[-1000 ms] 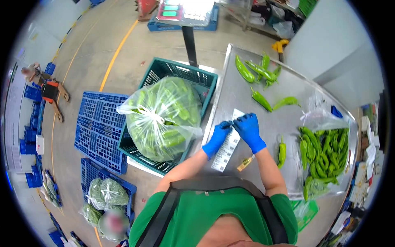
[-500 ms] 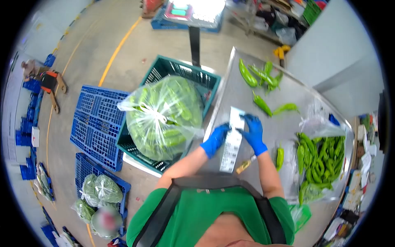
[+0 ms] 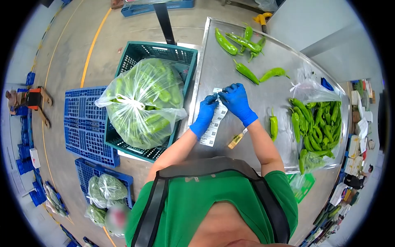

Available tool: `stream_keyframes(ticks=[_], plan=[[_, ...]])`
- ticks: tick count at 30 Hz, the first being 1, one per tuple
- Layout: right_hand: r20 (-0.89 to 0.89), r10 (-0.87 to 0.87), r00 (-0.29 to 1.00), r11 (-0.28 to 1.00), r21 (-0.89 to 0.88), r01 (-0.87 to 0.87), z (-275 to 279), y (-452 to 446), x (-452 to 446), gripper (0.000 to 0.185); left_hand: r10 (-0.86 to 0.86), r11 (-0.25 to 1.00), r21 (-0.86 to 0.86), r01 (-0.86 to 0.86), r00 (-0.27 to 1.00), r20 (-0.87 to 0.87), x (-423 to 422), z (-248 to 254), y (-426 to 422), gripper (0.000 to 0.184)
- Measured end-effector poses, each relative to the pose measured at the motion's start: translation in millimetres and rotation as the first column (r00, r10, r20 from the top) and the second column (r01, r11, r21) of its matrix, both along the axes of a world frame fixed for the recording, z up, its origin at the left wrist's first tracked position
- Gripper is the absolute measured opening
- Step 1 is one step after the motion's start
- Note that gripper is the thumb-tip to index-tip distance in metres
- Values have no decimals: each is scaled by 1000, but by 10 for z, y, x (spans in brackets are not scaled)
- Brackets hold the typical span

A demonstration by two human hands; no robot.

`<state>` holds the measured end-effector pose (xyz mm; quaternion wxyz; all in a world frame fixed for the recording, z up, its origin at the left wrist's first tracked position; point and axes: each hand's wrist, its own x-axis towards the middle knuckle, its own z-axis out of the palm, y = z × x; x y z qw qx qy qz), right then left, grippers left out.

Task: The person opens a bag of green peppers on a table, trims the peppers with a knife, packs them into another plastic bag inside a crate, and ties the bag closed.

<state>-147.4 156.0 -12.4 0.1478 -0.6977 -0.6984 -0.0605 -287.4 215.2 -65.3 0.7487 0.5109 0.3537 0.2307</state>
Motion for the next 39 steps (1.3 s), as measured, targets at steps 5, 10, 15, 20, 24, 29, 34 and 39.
stream_keyframes(ticks=[5,10,15,20,24,29,34,39], plan=[[-98,-47,994,991,121,59,-81,49,96,12,-21,998,-54,23,999,47,29,-55,1,35],[-811,-432,394,725,-53,687,-1013,-46,888,7,-2,980,-198,-7,999,-42,-36,-329,-1,36],[-801,-48,597,666,420,617,-108,1067,466,8,-79,957,251,148,961,-265,-31,-857,-126,53],[-325,176,929,880,476,0,306,2369,-1164,13,-296,894,303,329,943,-150,-1069,247,-63,59],[-252,202,947,947,298,-122,-67,2520,-1501,22,-458,888,-55,456,889,-8,-2348,700,269,43],[-344,217,914,975,116,-188,-126,2227,-1777,43,-132,959,-256,122,991,-21,-3548,502,275,40],[-451,147,880,987,126,-101,363,1984,-1888,50,624,489,-718,-495,774,-109,-4039,-300,209,39],[-349,400,848,849,-207,-486,630,2103,-2490,68,707,172,-923,-345,695,-129,-3952,-628,348,65]])
